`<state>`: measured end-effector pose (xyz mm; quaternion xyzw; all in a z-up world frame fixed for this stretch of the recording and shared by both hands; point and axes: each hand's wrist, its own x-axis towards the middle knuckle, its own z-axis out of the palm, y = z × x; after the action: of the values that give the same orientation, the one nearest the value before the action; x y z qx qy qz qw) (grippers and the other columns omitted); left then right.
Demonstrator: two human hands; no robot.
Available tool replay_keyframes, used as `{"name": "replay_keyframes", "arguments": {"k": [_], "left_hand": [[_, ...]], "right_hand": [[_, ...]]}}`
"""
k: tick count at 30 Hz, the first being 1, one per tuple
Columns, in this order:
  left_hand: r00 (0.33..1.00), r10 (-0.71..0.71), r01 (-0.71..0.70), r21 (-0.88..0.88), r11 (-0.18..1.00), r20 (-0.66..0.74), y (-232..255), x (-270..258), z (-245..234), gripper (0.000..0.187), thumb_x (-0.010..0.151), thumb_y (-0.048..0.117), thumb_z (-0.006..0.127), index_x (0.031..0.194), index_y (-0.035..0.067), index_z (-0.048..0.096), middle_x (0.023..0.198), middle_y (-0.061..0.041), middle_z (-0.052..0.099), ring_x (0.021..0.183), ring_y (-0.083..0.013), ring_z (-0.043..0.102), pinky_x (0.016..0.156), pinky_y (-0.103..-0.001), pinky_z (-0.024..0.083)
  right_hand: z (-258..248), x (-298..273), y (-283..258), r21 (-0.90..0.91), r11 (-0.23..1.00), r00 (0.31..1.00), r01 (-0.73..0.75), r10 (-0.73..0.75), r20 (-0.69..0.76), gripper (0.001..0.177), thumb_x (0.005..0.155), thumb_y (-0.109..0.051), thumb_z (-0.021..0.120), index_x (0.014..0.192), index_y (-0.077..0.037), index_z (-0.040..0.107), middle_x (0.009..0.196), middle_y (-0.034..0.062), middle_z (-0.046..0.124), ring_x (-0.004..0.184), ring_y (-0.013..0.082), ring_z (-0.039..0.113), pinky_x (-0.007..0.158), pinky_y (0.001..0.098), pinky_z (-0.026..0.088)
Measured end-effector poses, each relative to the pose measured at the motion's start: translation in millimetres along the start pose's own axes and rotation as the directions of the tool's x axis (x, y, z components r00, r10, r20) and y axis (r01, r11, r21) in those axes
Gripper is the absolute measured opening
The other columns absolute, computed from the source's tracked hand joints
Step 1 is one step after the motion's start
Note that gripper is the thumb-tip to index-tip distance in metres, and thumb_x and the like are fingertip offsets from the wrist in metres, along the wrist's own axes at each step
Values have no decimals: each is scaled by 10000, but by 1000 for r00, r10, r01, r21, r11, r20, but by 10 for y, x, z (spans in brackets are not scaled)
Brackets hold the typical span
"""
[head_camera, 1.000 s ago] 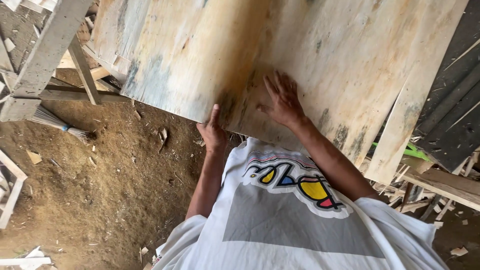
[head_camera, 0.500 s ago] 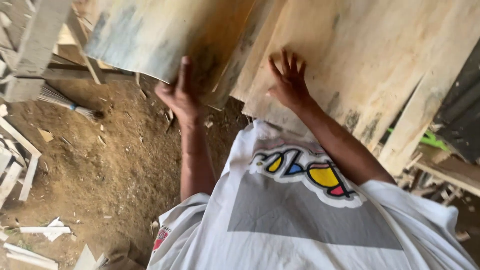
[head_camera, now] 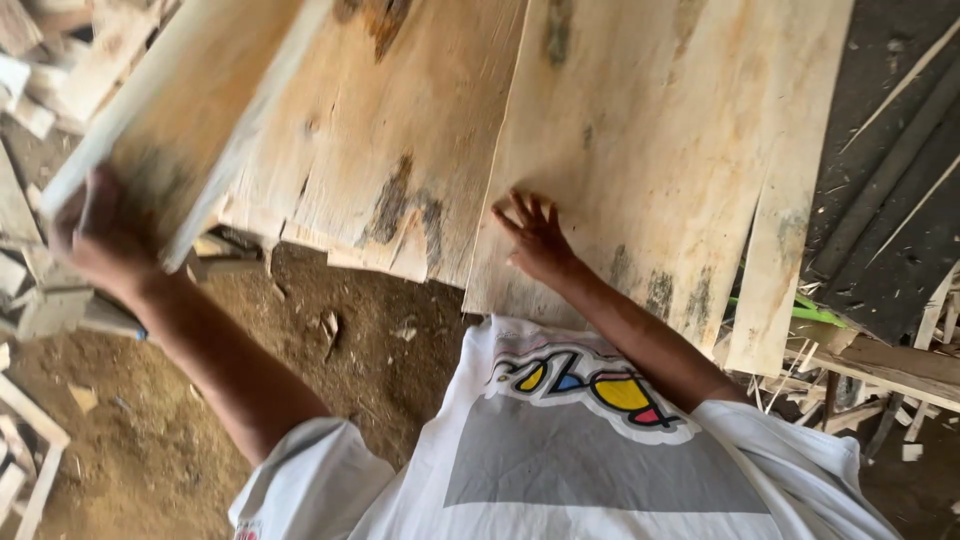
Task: Cutting and trimming thin sheets of wood veneer using a manual shear machine in a workshop environment.
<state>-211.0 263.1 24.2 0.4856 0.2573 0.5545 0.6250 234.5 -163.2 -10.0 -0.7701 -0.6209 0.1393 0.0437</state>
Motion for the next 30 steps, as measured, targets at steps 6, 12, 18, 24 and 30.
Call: {"name": "replay_keyframes", "arguments": {"k": [6, 12, 18, 24, 30], "left_hand": [[811, 19, 200, 309, 930, -584, 126, -814, 571, 337, 1024, 47, 677, 709, 146, 742, 611, -14, 639, 419, -81, 468, 375, -268, 366], [540, -266, 345, -79, 935, -798, -448, -1543, 1115, 345, 1007, 120, 608, 671, 78, 673, 644, -49, 691, 478, -90, 604, 507, -257, 691], [802, 405, -49, 627, 777, -439, -1500, -2790, 1397, 399, 1153, 233, 684, 1359, -46, 486, 1223, -176, 562, 1035, -210, 609, 765, -326, 519], [433, -784, 877, 9, 480, -444, -692, -3360, 2753, 476, 980, 455, 640, 1136, 5, 644, 928, -195, 715, 776, -295, 707, 668, -399, 620], [506, -861, 823, -270, 500, -50, -1144, -3719, 2943, 248, 922, 156, 696, 1126, 23, 651, 944, -112, 754, 847, -223, 756, 749, -364, 656]], "right_hand": [[-85, 1, -27, -23, 999, 993, -22, 25, 113, 1060, 789, -282, 876, 1637, -220, 244, 1693, 198, 57, 1540, 491, 113, 1176, 746, 183], [-440, 13, -90, 132, 982, 957, -136, 96, 275, 992, 854, -289, 819, 1639, -281, 214, 1723, 129, -76, 1560, 439, -31, 1244, 677, 69], [-590, -341, 83, 347, 934, 995, -87, 65, 76, 884, 857, -295, 837, 1565, -150, 328, 1644, 181, 245, 1545, 359, 229, 1264, 552, 180], [-577, -1497, 732, 515, 827, 793, -223, 462, -398, 754, 898, -205, 758, 1559, -99, 410, 1587, 185, 468, 1436, 347, 491, 1186, 437, 419], [-578, -2835, 1393, 407, 392, 289, -825, 912, -291, 924, 942, -312, 770, 1639, -111, 198, 1668, 281, 154, 1524, 438, 204, 1207, 545, 237]]}}
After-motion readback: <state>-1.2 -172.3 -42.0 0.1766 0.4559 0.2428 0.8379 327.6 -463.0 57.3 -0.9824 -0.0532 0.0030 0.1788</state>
